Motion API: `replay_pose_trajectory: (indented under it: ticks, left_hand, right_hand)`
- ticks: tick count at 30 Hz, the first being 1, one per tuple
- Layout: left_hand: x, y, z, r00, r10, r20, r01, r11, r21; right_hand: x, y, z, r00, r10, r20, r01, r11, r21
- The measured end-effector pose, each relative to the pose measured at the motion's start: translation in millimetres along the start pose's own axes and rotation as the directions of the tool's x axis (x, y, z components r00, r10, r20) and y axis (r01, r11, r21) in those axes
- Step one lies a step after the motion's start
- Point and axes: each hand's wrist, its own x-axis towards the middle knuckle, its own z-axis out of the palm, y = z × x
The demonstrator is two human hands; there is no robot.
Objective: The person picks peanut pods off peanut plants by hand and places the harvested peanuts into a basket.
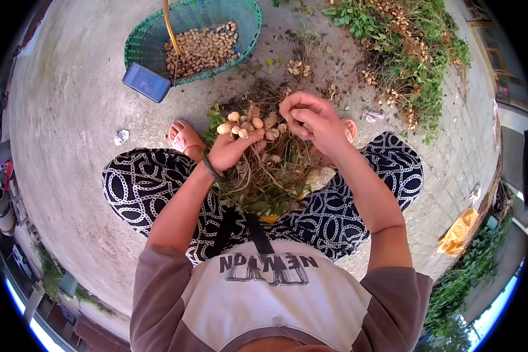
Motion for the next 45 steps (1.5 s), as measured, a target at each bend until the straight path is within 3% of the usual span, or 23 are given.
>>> replay_pose_trajectory:
  ticks: [2, 3, 4, 7, 9, 10, 13, 14, 17, 19, 22, 25, 27, 29, 31, 36, 39, 45]
  left_hand:
    - [0, 2, 2, 1.000, -0.021, -0.005, 0.022, 0.993, 0.114]
    - [0, -2, 2, 0.999, 0.044, 0.019, -0.046, 0.990, 0.133]
    - [-1, -8, 0, 0.993, 0.108, 0.043, -0.113, 0.982, 0.150]
    - [-1, -14, -3, 0.977, 0.167, 0.132, -0.192, 0.958, 0.212]
    - [-3, -12, 0, 0.972, 0.177, 0.154, -0.210, 0.950, 0.232]
    - [0, -5, 1, 0.979, 0.096, 0.181, -0.126, 0.979, 0.163]
    - [-5, 11, 2, 0.995, -0.097, 0.022, 0.095, 0.994, 0.058]
    - [-6, 18, 3, 0.996, -0.089, -0.025, 0.091, 0.993, 0.074]
    - [-1, 21, 1, 0.999, 0.029, 0.037, -0.024, 0.993, -0.114]
    - [-3, 22, 1, 0.999, -0.029, 0.021, 0.033, 0.982, -0.186]
    - [-4, 22, -2, 0.998, -0.018, 0.062, 0.029, 0.982, -0.185]
    - [-6, 30, 3, 0.996, 0.010, 0.085, -0.002, 0.996, -0.084]
    - [-2, 20, 6, 0.999, 0.045, 0.016, -0.044, 0.996, -0.074]
    - [0, 16, 1, 0.994, 0.083, 0.076, -0.080, 0.996, -0.036]
    - [0, 19, 2, 0.991, 0.098, 0.093, -0.092, 0.994, -0.067]
    - [3, 14, -1, 0.996, 0.088, -0.032, -0.089, 0.995, -0.034]
    - [3, 13, -3, 0.993, 0.106, -0.057, -0.107, 0.994, -0.026]
    - [10, 1, -6, 0.991, 0.111, -0.076, -0.115, 0.993, -0.042]
  right_hand:
    - [-3, 7, 15, 0.987, -0.155, 0.035, 0.152, 0.864, -0.480]
    - [-5, 6, 24, 0.972, -0.220, 0.082, 0.216, 0.701, -0.679]
    - [-7, 2, 27, 0.975, -0.217, 0.056, 0.170, 0.554, -0.815]
    - [-5, 8, 15, 0.992, -0.059, 0.108, 0.120, 0.669, -0.733]
    - [-8, 10, 16, 0.984, -0.117, 0.132, 0.176, 0.726, -0.665]
    - [-9, 11, 16, 0.979, -0.148, 0.142, 0.205, 0.751, -0.628]
    - [-6, 0, -2, 0.996, -0.042, -0.082, 0.030, 0.990, -0.141]
    - [-5, -6, -9, 0.997, -0.073, -0.034, 0.074, 0.996, 0.042]
    - [-4, -14, 4, 0.985, -0.113, -0.131, 0.142, 0.962, 0.234]
    - [0, 8, -6, 0.990, -0.023, -0.136, 0.028, 0.999, 0.035]
    - [11, 39, -7, 0.971, 0.122, -0.207, -0.183, 0.934, -0.307]
    - [9, 44, 8, 0.910, 0.325, -0.258, -0.366, 0.922, -0.129]
    - [10, 68, -8, 0.897, 0.440, -0.035, -0.436, 0.896, 0.077]
    - [12, 78, -15, 0.893, 0.446, 0.064, -0.450, 0.886, 0.112]
    - [12, 71, -5, 0.927, 0.372, 0.041, -0.372, 0.928, 0.010]
    - [13, 42, -14, 0.918, 0.325, 0.225, -0.328, 0.944, -0.027]
    - [13, 31, -4, 0.959, 0.278, -0.055, -0.283, 0.935, -0.215]
    - [11, 25, -5, 0.973, 0.216, -0.079, -0.224, 0.967, -0.121]
